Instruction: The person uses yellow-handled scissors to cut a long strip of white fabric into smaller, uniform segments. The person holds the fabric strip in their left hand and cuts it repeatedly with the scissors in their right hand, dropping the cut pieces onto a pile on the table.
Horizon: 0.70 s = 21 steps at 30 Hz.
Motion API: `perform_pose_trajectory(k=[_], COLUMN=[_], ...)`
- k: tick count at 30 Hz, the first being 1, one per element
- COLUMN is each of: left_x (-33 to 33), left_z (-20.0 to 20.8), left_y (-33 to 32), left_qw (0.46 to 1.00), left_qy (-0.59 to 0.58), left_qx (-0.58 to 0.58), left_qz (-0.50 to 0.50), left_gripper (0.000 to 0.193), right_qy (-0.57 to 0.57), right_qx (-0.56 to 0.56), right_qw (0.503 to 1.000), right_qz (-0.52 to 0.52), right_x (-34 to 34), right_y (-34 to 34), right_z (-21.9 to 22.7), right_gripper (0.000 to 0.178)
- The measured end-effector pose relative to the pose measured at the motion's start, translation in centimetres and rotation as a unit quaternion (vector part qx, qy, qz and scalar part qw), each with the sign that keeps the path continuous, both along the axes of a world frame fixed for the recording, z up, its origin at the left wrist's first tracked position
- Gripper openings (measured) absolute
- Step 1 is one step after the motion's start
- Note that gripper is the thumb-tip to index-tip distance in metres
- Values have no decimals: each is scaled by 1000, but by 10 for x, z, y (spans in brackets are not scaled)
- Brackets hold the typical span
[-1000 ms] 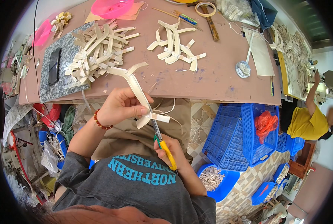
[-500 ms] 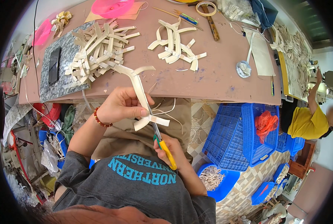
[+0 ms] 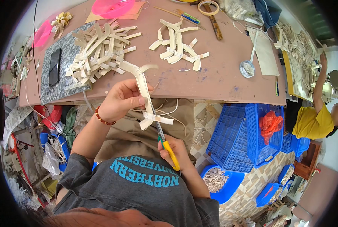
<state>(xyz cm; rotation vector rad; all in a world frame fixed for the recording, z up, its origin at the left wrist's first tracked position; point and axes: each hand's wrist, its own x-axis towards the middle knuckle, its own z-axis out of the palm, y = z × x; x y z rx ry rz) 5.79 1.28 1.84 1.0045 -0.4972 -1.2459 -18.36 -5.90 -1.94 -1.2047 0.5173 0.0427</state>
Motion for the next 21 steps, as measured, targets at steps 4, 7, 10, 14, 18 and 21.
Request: perform_pose_trajectory(k=[4,7,10,14,18,21], left_x=[-1,-7,-8,-7,-7,-7], left_z=[0,1,3,3,3,2], left_y=[-1,-1,-1,1,1,0], left_qw=[999,999,998,998,997,998], left_qy=[-32,-41,-40,-44,-47,-34], left_qx=[9,-4,-2,-7,-6,-8], left_qz=[-15,-34,-37,-50,-56,-51], left_gripper=[30,30,29,27,27,27], right_qy=[-48,-22,-13,-66,-49,-44], right_qx=[20,-11,-2,43,81,55], right_qw=[998,1000,1000,997,995,997], right_qz=[-19,-14,-4,11,9,9], right_x=[1,12,14,4,4,4], right_y=[4,7,7,4,4,4], right_z=[-4,8,11,-1,4,5], right_gripper=[49,80,83,47,50,53])
